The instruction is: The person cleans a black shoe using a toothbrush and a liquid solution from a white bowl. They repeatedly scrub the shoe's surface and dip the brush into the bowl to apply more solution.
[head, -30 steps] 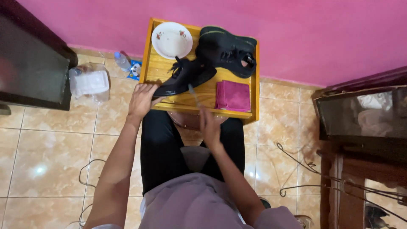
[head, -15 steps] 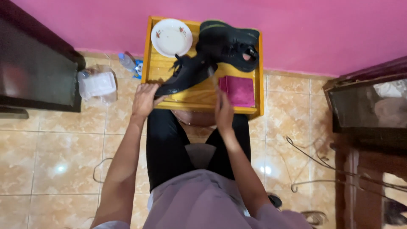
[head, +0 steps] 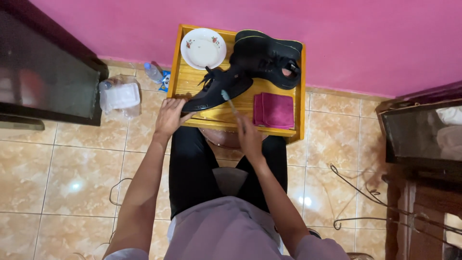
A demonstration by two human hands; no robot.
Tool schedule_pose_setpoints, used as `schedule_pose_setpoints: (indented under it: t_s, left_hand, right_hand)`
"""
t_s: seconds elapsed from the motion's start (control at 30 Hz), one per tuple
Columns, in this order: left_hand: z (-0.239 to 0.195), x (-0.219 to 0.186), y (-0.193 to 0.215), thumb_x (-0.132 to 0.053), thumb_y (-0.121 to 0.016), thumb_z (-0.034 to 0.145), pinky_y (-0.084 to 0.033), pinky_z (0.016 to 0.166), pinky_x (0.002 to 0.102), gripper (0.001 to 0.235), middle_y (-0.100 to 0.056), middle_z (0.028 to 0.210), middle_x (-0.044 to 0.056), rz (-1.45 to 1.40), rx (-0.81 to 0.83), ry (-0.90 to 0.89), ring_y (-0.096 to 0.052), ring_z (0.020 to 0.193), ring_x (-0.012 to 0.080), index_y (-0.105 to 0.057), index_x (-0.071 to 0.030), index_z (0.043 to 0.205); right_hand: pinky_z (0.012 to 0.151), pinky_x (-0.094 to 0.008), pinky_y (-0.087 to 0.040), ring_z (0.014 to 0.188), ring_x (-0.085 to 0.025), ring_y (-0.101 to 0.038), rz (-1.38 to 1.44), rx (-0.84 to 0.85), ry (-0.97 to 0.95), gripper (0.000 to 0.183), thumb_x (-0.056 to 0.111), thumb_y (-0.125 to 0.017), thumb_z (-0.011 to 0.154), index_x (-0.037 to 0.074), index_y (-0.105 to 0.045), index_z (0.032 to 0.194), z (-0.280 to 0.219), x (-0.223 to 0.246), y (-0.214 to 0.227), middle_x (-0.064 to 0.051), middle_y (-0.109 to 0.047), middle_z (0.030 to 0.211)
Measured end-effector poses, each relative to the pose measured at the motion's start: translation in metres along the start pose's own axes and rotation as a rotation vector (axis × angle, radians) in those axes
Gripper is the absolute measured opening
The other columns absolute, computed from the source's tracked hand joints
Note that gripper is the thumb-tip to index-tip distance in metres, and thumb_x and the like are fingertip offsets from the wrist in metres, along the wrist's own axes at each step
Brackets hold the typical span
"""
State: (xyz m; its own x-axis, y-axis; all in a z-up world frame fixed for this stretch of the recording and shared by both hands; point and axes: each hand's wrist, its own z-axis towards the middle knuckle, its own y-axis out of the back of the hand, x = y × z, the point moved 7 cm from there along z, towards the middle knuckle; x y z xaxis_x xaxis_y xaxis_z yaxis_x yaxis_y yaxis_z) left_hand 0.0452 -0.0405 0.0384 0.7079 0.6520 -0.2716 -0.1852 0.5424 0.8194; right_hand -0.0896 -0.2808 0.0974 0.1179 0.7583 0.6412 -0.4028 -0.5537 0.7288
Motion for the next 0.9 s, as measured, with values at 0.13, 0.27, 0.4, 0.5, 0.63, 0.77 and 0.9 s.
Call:
schedule_pose_setpoints:
  t_s: [0.13, 0.27, 0.4, 0.5, 0.63, 0.77, 0.9]
  left_hand:
    - [0.002, -0.002, 0.005, -0.039, -0.085, 0.081, -0.048, 0.09, 0.035, 0.046, -0.067, 0.091, 0.005, 0.0, -0.018, -0.038, -0.066, 0.089, 0.0228, -0.065, -0.012, 0.113]
    - [0.002, -0.001, 0.004, -0.042, -0.084, 0.082, -0.049, 0.09, 0.033, 0.044, -0.066, 0.089, 0.004, 0.02, -0.057, -0.032, -0.067, 0.088, 0.0208, -0.065, -0.012, 0.108]
    - [0.002, -0.004, 0.008, -0.042, -0.084, 0.08, -0.049, 0.091, 0.034, 0.047, -0.067, 0.09, 0.004, 0.03, -0.022, -0.031, -0.067, 0.089, 0.0214, -0.066, -0.012, 0.111]
    - [0.002, -0.002, 0.007, -0.042, -0.082, 0.083, -0.048, 0.09, 0.034, 0.044, -0.066, 0.089, 0.004, 0.007, -0.017, -0.031, -0.066, 0.088, 0.0217, -0.065, -0.012, 0.111]
    - [0.001, 0.001, 0.003, -0.044, -0.081, 0.084, -0.048, 0.091, 0.033, 0.044, -0.065, 0.088, 0.004, 0.035, -0.026, -0.031, -0.066, 0.089, 0.0212, -0.064, -0.012, 0.109]
    - [0.001, 0.002, 0.001, -0.042, -0.082, 0.082, -0.048, 0.092, 0.034, 0.045, -0.066, 0.089, 0.004, 0.031, -0.012, -0.022, -0.066, 0.09, 0.0207, -0.065, -0.012, 0.111]
    - [-0.001, 0.002, 0.0, -0.042, -0.082, 0.083, -0.048, 0.093, 0.034, 0.046, -0.067, 0.093, 0.004, 0.007, 0.019, -0.02, -0.066, 0.092, 0.0217, -0.065, -0.012, 0.114]
  right_hand:
    - [0.09, -0.045, -0.057, 0.102, -0.033, -0.072, 0.141, -0.057, -0.107, 0.019, 0.017, -0.052, 0.11, 0.011, -0.066, 0.12, 0.016, -0.024, 0.014, -0.013, -0.076, 0.108]
    - [0.09, -0.044, -0.057, 0.107, -0.033, -0.07, 0.118, 0.01, -0.059, 0.021, 0.019, -0.058, 0.106, 0.011, -0.069, 0.122, -0.005, -0.004, -0.001, -0.016, -0.074, 0.113]
    - [0.085, -0.057, -0.056, 0.105, -0.047, -0.067, 0.124, 0.029, -0.061, 0.026, 0.024, -0.056, 0.107, 0.002, -0.068, 0.117, 0.007, -0.032, 0.001, -0.028, -0.071, 0.107]
    - [0.095, -0.049, -0.054, 0.11, -0.039, -0.069, 0.23, -0.047, -0.065, 0.02, 0.011, -0.051, 0.109, 0.003, -0.065, 0.122, 0.042, -0.027, 0.024, -0.02, -0.074, 0.113]
    - [0.092, -0.047, -0.055, 0.108, -0.038, -0.07, 0.181, 0.005, -0.093, 0.018, 0.014, -0.052, 0.108, 0.007, -0.066, 0.118, 0.024, 0.001, 0.025, -0.018, -0.075, 0.108]
    - [0.081, -0.052, -0.057, 0.096, -0.042, -0.071, 0.01, 0.135, -0.085, 0.017, 0.021, -0.055, 0.106, 0.01, -0.068, 0.109, 0.009, 0.005, 0.014, -0.021, -0.073, 0.093]
    - [0.103, -0.048, -0.049, 0.107, -0.034, -0.069, 0.429, 0.008, -0.273, 0.026, 0.013, -0.047, 0.11, 0.002, -0.066, 0.125, 0.051, -0.008, 0.033, -0.019, -0.073, 0.111]
